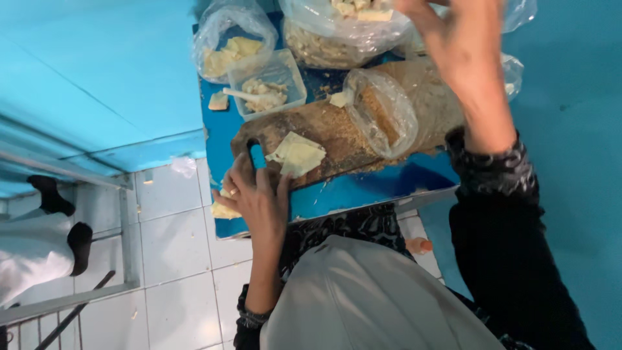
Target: The person folds flat dough pieces by hand on a wooden cutting board, pressing and shaping each piece, then sets the folded pieces aside and places some into a plastic bag. A knife rests on the table beside the board and bags of prepared dough pieces sit nearby.
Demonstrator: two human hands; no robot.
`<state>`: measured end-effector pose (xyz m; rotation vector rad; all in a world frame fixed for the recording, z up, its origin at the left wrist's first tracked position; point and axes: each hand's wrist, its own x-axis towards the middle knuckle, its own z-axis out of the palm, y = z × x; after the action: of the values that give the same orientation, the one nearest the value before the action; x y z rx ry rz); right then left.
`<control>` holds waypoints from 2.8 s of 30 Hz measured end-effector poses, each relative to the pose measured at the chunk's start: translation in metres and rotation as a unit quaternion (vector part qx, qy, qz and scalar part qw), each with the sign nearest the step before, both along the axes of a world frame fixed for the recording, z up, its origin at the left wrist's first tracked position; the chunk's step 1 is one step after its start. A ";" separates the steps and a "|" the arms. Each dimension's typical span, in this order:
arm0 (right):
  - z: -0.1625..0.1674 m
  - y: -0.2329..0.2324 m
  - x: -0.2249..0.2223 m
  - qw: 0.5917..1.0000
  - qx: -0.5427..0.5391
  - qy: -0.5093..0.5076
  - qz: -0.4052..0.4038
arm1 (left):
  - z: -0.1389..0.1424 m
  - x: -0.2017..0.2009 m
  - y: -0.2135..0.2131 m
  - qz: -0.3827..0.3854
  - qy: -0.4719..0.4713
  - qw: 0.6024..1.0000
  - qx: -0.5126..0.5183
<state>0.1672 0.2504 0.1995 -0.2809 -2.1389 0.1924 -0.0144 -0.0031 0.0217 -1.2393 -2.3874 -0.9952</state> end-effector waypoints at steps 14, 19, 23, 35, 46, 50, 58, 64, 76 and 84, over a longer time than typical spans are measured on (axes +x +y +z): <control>-0.125 -0.027 0.042 0.922 -0.082 -0.380 -0.004 | -0.004 0.009 0.000 -0.016 -0.032 0.999 0.000; -0.133 -0.028 0.038 0.919 -0.136 -0.364 -0.066 | -0.001 0.012 0.001 -0.026 -0.035 0.999 0.009; -0.126 -0.023 0.034 0.952 -0.227 -0.202 -0.045 | -0.008 0.018 0.011 -0.032 -0.031 0.999 0.024; -0.179 -0.116 -0.056 0.987 -0.017 -0.146 0.070 | -0.014 0.019 0.013 0.011 -0.014 0.999 0.048; -0.148 -0.110 -0.035 0.980 -0.107 -0.154 -0.059 | -0.009 0.023 0.022 -0.046 -0.006 0.996 0.077; -0.152 -0.108 -0.040 0.979 -0.126 -0.154 -0.040 | -0.010 0.023 0.025 -0.084 -0.021 0.992 0.092; -0.149 -0.106 -0.035 0.978 -0.130 -0.151 -0.057 | -0.017 0.022 0.033 -0.074 -0.001 0.991 0.108; -0.150 -0.105 -0.038 0.981 -0.128 -0.146 -0.023 | -0.014 0.023 0.035 -0.059 0.018 0.994 0.091; -0.165 -0.103 -0.045 0.943 -0.282 -0.171 0.036 | -0.007 0.023 0.028 -0.069 0.050 0.993 0.083; -0.149 -0.079 -0.039 0.936 -0.167 -0.234 0.203 | -0.003 0.000 0.021 -0.128 0.194 0.972 -0.018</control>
<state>0.1279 0.1718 0.0505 -0.0752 -2.6179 0.8032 -0.0149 0.0184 0.0188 -1.6169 -1.9874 -0.6948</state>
